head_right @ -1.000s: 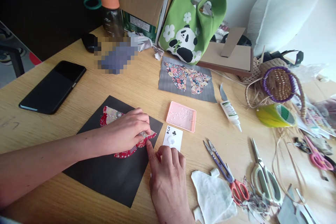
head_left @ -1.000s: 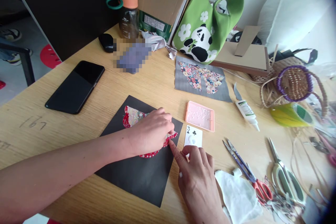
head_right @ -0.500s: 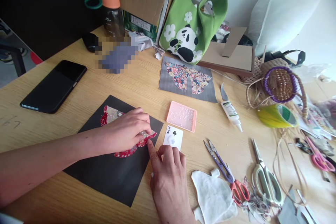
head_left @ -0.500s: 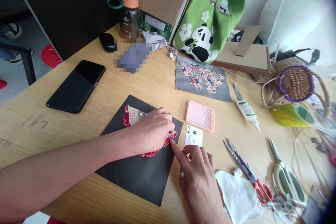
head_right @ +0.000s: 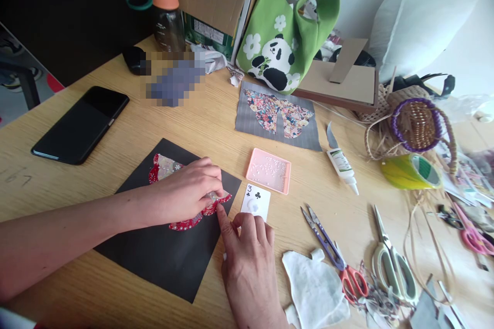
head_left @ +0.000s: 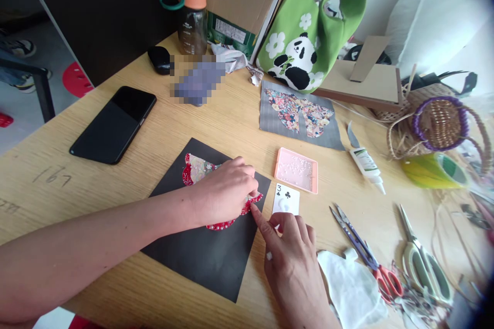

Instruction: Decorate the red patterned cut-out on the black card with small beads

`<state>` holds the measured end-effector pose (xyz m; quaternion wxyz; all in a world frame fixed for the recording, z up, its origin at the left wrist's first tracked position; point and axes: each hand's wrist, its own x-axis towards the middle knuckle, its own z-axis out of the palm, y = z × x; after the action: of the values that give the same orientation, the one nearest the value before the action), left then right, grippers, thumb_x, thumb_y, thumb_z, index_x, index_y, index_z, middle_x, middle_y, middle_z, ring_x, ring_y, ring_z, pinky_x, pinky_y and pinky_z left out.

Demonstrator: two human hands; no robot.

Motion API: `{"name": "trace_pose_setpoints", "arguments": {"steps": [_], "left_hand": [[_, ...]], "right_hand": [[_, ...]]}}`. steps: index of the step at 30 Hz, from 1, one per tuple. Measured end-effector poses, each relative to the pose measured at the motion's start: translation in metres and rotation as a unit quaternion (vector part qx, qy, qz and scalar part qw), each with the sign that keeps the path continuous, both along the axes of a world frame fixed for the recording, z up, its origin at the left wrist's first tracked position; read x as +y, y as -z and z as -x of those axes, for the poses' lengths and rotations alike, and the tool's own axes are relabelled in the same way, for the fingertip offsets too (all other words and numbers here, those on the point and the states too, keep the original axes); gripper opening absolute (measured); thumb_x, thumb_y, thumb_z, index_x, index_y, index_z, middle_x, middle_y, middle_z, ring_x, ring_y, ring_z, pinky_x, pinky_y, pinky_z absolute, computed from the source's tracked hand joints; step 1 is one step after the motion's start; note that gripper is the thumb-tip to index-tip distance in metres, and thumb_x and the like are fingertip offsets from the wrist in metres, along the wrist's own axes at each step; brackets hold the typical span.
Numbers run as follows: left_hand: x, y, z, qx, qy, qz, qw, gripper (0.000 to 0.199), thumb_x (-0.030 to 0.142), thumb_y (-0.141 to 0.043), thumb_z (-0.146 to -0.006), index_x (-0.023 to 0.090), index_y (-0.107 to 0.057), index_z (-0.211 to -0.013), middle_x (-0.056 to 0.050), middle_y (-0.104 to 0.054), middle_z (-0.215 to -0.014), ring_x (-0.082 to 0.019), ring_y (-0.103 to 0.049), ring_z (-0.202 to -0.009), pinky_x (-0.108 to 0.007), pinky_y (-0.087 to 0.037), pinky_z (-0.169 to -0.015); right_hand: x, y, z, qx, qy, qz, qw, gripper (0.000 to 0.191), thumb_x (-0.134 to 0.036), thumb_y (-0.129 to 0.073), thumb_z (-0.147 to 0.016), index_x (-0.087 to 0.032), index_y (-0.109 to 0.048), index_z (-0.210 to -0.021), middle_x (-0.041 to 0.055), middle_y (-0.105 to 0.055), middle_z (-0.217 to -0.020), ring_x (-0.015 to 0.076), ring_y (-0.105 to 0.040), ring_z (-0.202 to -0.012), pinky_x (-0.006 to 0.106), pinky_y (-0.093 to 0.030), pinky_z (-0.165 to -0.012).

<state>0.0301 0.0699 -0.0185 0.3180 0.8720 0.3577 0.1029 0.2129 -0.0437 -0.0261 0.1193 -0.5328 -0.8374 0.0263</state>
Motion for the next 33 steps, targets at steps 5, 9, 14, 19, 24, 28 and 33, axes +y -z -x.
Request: {"name": "trace_pose_setpoints", "arguments": {"steps": [5,9,14,19,24,28,33], "left_hand": [[0.0001,-0.0016,-0.0004,0.002,-0.001,0.0,1.0,0.019,0.002,-0.063,-0.083,0.016,-0.074,-0.09,-0.005,-0.067,-0.093,-0.023,-0.053,-0.097,-0.034,-0.043,-0.089],[0.0006,-0.002,-0.0005,0.005,0.002,0.0,1.0,0.019,0.002,-0.064,-0.082,0.016,-0.075,-0.091,-0.005,-0.068,-0.093,-0.023,-0.053,-0.096,-0.035,-0.044,-0.089],[0.0011,-0.0021,-0.0005,0.008,0.004,0.003,1.0,0.019,0.003,-0.065,-0.082,0.015,-0.076,-0.092,-0.005,-0.068,-0.093,-0.023,-0.053,-0.096,-0.035,-0.044,-0.089],[0.001,-0.0021,-0.0007,0.009,0.006,0.007,1.0,0.02,0.003,-0.065,-0.082,0.016,-0.076,-0.092,-0.005,-0.068,-0.093,-0.024,-0.053,-0.097,-0.035,-0.044,-0.089],[0.0005,-0.0027,-0.0004,0.012,0.006,0.011,1.0,0.022,0.001,-0.064,-0.082,0.015,-0.076,-0.093,-0.005,-0.068,-0.093,-0.023,-0.053,-0.097,-0.035,-0.044,-0.088],[0.0007,-0.0035,-0.0004,0.014,0.006,0.011,1.0,0.021,0.002,-0.064,-0.083,0.015,-0.076,-0.092,-0.005,-0.068,-0.093,-0.023,-0.053,-0.097,-0.035,-0.044,-0.088],[0.0009,-0.0047,-0.0003,0.017,0.006,0.009,1.0,0.02,0.002,-0.064,-0.083,0.015,-0.076,-0.091,-0.005,-0.068,-0.093,-0.023,-0.053,-0.097,-0.034,-0.044,-0.088]], "right_hand": [[0.0002,0.0001,-0.0028,0.006,0.009,-0.001,1.0,0.087,0.011,-0.04,-0.068,-0.024,-0.047,-0.147,0.0075,-0.05,-0.096,0.0231,-0.044,-0.085,0.035,-0.036,-0.071],[-0.0007,0.0004,-0.0028,0.01,-0.01,-0.001,1.0,0.08,0.011,-0.04,-0.068,-0.019,-0.054,-0.14,0.0078,-0.049,-0.095,0.0225,-0.044,-0.085,0.034,-0.035,-0.07],[-0.0013,-0.0015,-0.0005,0.027,-0.029,-0.007,0.999,0.073,0.013,-0.039,-0.07,-0.016,-0.058,-0.135,0.007,-0.049,-0.093,0.0209,-0.043,-0.084,0.033,-0.034,-0.071],[0.0002,-0.0022,0.0019,0.015,-0.034,-0.017,0.999,0.07,0.013,-0.039,-0.071,-0.013,-0.06,-0.133,0.0075,-0.049,-0.093,0.0211,-0.042,-0.084,0.033,-0.034,-0.071],[0.001,-0.0032,0.0035,0.001,-0.031,-0.028,0.999,0.072,0.013,-0.038,-0.07,-0.013,-0.059,-0.133,0.0073,-0.049,-0.092,0.0212,-0.042,-0.083,0.033,-0.033,-0.07],[0.0008,-0.004,0.0034,-0.008,-0.031,-0.027,0.999,0.069,0.012,-0.039,-0.071,-0.013,-0.06,-0.132,0.0078,-0.049,-0.092,0.0216,-0.042,-0.082,0.034,-0.033,-0.07],[-0.0001,-0.0037,0.0031,-0.02,-0.03,-0.022,0.999,0.069,0.011,-0.04,-0.071,-0.013,-0.06,-0.133,0.0079,-0.05,-0.091,0.0219,-0.042,-0.082,0.034,-0.034,-0.069]]}}
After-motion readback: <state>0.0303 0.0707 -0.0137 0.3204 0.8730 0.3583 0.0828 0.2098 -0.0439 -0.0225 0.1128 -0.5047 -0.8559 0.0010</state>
